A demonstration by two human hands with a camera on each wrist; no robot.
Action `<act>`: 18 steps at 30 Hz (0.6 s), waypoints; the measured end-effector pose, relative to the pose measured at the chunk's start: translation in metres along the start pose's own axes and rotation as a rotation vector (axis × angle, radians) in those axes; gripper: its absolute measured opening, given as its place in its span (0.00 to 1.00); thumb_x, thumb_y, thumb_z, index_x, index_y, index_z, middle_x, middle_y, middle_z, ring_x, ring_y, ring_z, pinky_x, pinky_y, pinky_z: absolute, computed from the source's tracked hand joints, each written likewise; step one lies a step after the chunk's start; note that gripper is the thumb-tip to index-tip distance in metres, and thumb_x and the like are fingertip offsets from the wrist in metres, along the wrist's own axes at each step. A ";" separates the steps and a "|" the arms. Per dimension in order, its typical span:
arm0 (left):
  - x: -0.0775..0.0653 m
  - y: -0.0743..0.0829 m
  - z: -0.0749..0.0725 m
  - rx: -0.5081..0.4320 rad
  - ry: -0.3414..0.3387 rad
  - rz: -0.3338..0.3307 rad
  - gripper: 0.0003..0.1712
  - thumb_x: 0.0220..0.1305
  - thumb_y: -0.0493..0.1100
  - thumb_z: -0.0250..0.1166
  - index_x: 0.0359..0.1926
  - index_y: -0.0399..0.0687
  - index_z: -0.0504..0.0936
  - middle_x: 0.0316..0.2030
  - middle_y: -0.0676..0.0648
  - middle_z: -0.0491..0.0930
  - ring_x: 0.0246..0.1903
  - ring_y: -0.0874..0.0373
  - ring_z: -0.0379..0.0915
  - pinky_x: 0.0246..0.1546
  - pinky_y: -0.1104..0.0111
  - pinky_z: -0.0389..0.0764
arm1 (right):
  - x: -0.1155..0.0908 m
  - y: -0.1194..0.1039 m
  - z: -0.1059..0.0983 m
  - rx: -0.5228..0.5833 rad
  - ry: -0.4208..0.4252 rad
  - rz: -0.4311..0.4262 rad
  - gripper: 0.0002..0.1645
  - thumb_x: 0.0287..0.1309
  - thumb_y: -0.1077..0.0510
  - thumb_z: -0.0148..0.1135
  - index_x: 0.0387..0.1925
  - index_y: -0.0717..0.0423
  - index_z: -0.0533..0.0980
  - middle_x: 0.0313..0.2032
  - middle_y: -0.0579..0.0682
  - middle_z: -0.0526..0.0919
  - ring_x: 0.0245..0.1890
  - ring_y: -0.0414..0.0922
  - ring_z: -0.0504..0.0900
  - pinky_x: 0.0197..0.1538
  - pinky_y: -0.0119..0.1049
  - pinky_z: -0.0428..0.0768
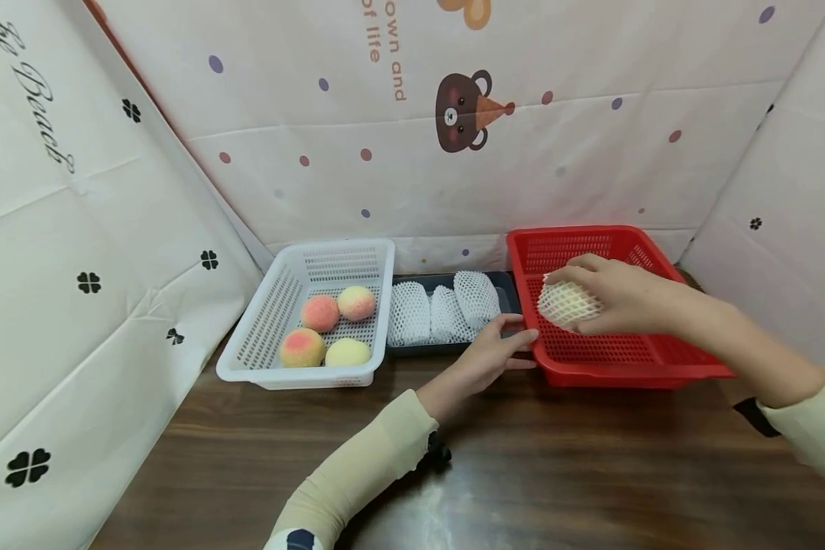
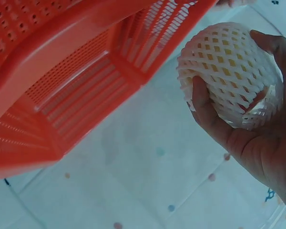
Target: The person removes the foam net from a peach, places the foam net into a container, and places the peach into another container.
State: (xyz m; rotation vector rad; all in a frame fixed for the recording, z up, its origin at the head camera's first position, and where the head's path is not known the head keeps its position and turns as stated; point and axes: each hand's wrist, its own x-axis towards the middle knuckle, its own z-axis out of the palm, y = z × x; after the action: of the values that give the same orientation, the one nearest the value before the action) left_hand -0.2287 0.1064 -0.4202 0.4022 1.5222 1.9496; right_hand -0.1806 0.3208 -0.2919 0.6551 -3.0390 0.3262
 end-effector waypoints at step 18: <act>-0.079 0.030 -0.060 0.741 0.087 0.269 0.26 0.73 0.47 0.62 0.68 0.50 0.71 0.67 0.44 0.72 0.57 0.52 0.79 0.49 0.64 0.84 | 0.007 -0.052 0.014 0.078 0.064 -0.143 0.49 0.35 0.54 0.85 0.64 0.43 0.74 0.62 0.52 0.74 0.57 0.52 0.75 0.47 0.47 0.87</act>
State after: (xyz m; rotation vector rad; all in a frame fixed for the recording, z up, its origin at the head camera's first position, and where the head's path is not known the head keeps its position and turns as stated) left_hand -0.2121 0.0063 -0.3979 0.8740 2.3256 1.5291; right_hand -0.1653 0.2690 -0.2949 0.8447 -2.9113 0.4540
